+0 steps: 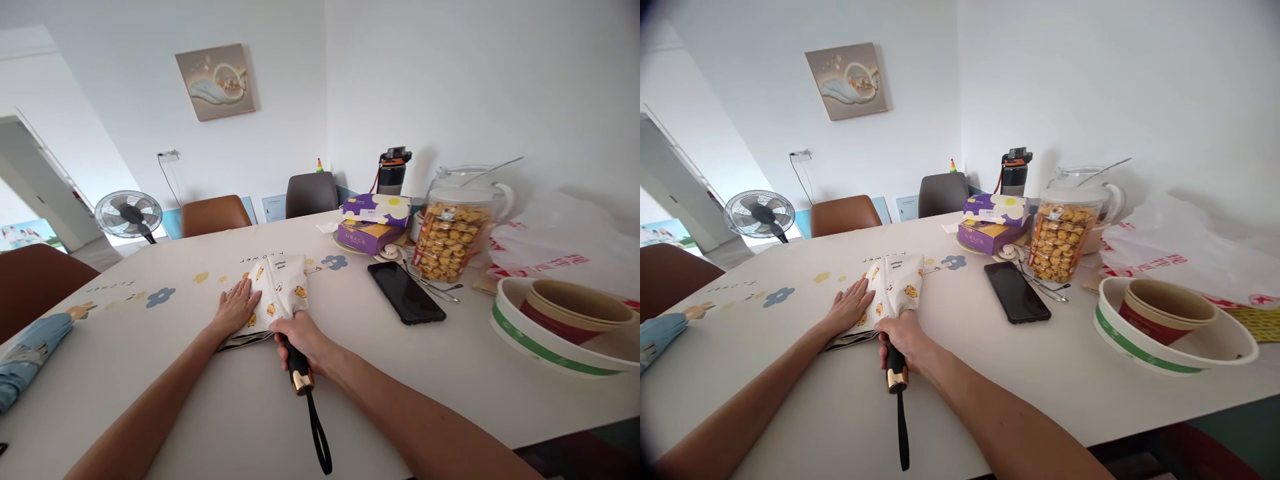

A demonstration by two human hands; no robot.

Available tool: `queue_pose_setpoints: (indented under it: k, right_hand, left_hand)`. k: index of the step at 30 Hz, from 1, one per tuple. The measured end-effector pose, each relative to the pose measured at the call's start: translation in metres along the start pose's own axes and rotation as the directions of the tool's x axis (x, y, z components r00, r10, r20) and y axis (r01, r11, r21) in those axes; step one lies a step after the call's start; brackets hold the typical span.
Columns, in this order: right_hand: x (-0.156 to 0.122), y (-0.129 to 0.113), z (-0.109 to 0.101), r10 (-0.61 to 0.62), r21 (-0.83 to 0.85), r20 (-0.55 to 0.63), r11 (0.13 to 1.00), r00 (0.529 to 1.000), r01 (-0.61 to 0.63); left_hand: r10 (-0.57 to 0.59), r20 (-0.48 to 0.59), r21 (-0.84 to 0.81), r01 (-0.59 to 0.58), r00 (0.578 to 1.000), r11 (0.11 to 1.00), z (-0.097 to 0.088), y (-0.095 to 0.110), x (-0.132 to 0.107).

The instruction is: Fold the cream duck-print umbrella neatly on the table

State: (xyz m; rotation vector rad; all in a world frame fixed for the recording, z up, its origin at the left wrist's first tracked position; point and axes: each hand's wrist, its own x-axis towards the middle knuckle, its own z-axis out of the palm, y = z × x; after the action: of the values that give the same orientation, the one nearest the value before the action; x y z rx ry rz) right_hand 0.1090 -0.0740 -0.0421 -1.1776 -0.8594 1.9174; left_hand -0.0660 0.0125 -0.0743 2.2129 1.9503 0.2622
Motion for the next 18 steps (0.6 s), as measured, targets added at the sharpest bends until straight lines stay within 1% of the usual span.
queue_pose_setpoints:
  k: [2,3,4,5,6,7,8,9,10,11,12,13,15,17,18]
  right_hand:
    - [-0.005,-0.002,0.001,-0.023,-0.021,0.007,1.0,1.0,0.023]
    - [-0.007,-0.004,0.001,-0.034,-0.03,0.015,0.999,0.999,0.034]
    - [-0.01,-0.006,0.001,-0.045,-0.039,0.025,0.998,0.999,0.046]
    - [-0.012,-0.009,0.0,-0.06,-0.047,0.035,0.997,0.998,0.062]
    - [-0.014,-0.011,-0.001,-0.083,-0.054,0.043,0.995,0.996,0.085]
    - [-0.016,-0.014,-0.002,-0.111,-0.054,0.05,0.992,0.993,0.114]
    - [-0.017,-0.017,-0.003,-0.139,-0.051,0.058,0.989,0.989,0.142]
    - [-0.018,-0.02,-0.005,-0.162,-0.043,0.072,0.985,0.984,0.165]
    - [-0.018,-0.022,-0.007,-0.182,-0.03,0.088,0.982,0.979,0.185]
    - [-0.018,-0.025,-0.009,-0.198,-0.016,0.107,0.98,0.974,0.201]
    - [-0.018,-0.027,-0.011,-0.21,-0.002,0.13,0.977,0.969,0.212]
    - [-0.019,-0.029,-0.013,-0.223,0.01,0.15,0.974,0.963,0.225]
    - [-0.022,-0.035,-0.016,-0.253,0.022,0.175,0.967,0.951,0.253]
    - [-0.032,-0.044,-0.018,-0.292,-0.005,0.174,0.955,0.94,0.297]
    - [-0.039,-0.05,-0.02,-0.319,-0.04,0.164,0.943,0.934,0.329]
  left_hand:
    - [-0.016,-0.058,-0.069,0.012,0.998,0.998,-0.005,0.0,-0.002]
    - [-0.043,-0.1,-0.121,0.031,0.994,0.992,-0.009,-0.001,-0.003]
    - [-0.096,-0.14,-0.191,0.069,0.986,0.979,-0.014,-0.001,-0.004]
    - [-0.175,-0.163,-0.289,0.123,0.971,0.95,-0.021,-0.002,-0.005]
    - [-0.259,-0.154,-0.411,0.176,0.954,0.894,-0.027,-0.002,-0.005]
    - [-0.326,-0.104,-0.547,0.22,0.94,0.808,-0.034,-0.001,-0.005]
    - [-0.351,-0.015,-0.676,0.249,0.936,0.694,-0.04,0.0,-0.006]
    - [-0.322,0.09,-0.783,0.267,0.942,0.562,-0.046,0.002,-0.005]
    - [-0.248,0.185,-0.859,0.279,0.951,0.43,-0.05,0.006,-0.005]
    - [-0.159,0.252,-0.904,0.291,0.954,0.314,-0.052,0.011,-0.004]
    - [-0.09,0.295,-0.925,0.308,0.951,0.225,-0.054,0.016,-0.003]
    - [-0.05,0.319,-0.933,0.323,0.946,0.161,-0.055,0.023,-0.001]
    - [-0.023,0.332,-0.94,0.333,0.943,0.073,-0.055,0.036,0.004]
    - [0.018,0.318,-0.948,0.319,0.948,-0.015,-0.058,0.049,0.009]
    - [0.053,0.301,-0.95,0.304,0.952,-0.073,-0.061,0.055,0.012]
